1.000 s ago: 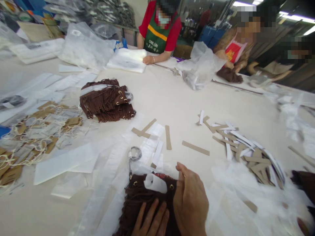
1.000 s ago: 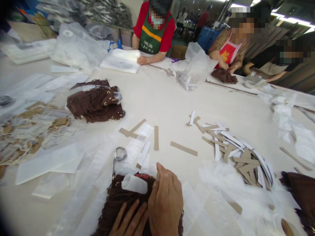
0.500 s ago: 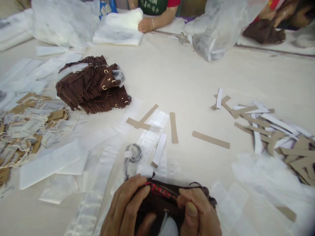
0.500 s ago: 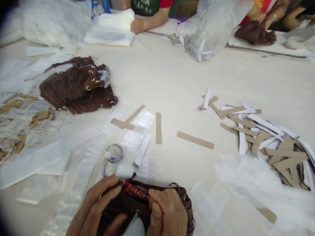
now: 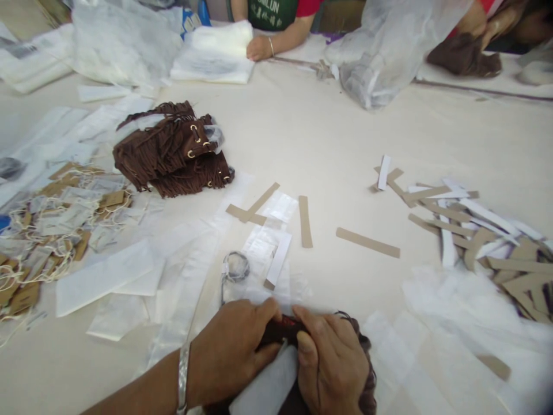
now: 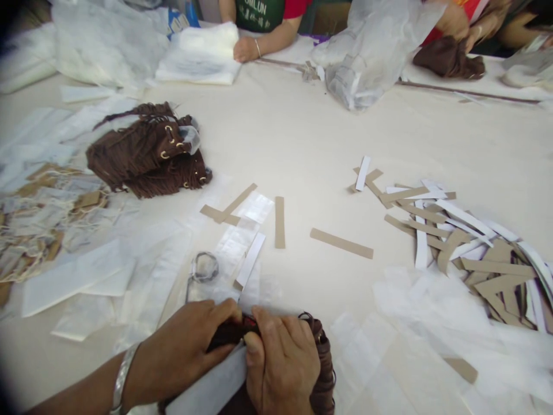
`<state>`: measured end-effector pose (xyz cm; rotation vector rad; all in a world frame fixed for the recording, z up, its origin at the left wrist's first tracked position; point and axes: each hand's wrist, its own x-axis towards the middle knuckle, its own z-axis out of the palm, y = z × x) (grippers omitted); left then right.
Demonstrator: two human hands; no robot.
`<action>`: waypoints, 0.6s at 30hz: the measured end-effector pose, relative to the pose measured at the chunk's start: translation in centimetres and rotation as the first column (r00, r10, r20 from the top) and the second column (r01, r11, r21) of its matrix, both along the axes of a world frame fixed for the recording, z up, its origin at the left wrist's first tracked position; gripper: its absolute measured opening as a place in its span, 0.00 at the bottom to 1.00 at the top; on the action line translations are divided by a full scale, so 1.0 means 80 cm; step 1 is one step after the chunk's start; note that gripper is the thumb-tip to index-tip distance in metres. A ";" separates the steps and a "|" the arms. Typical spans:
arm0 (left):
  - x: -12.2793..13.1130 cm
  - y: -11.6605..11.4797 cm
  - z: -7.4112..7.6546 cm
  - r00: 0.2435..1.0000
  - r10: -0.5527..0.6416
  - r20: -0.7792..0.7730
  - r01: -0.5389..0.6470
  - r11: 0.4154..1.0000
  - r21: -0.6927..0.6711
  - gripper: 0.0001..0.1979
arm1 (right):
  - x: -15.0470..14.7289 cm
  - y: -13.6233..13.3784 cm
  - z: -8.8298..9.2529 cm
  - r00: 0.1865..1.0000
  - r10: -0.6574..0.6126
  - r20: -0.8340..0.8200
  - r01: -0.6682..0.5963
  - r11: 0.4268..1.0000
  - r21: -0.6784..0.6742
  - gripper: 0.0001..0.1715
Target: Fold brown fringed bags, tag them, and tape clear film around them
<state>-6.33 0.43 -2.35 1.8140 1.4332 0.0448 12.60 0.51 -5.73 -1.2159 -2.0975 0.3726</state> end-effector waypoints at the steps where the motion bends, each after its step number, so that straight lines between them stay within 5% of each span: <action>1: 0.000 -0.001 0.000 1.000 0.022 0.016 -0.022 1.000 0.012 0.18 | 0.000 -0.001 0.000 1.000 0.000 -0.004 0.000 1.000 -0.012 0.14; 4: 0.004 -0.011 -0.002 1.000 0.015 0.017 -0.016 0.997 0.076 0.23 | 0.001 -0.002 0.001 0.996 0.034 -0.078 -0.036 0.999 -0.016 0.11; 8: 0.008 -0.024 0.002 0.997 -0.066 -0.027 0.068 0.992 0.109 0.04 | 0.001 -0.001 0.002 0.980 0.135 -0.142 -0.133 0.991 0.026 0.10; 13: 0.004 -0.018 0.011 0.996 -0.065 0.066 0.056 0.989 0.138 0.05 | 0.002 -0.003 0.004 0.987 0.131 -0.096 -0.130 0.991 0.020 0.06; 18: -0.001 -0.009 0.002 0.991 -0.123 0.061 0.114 0.985 0.127 0.09 | -0.003 -0.004 0.002 0.988 0.146 -0.040 -0.145 0.989 0.021 0.08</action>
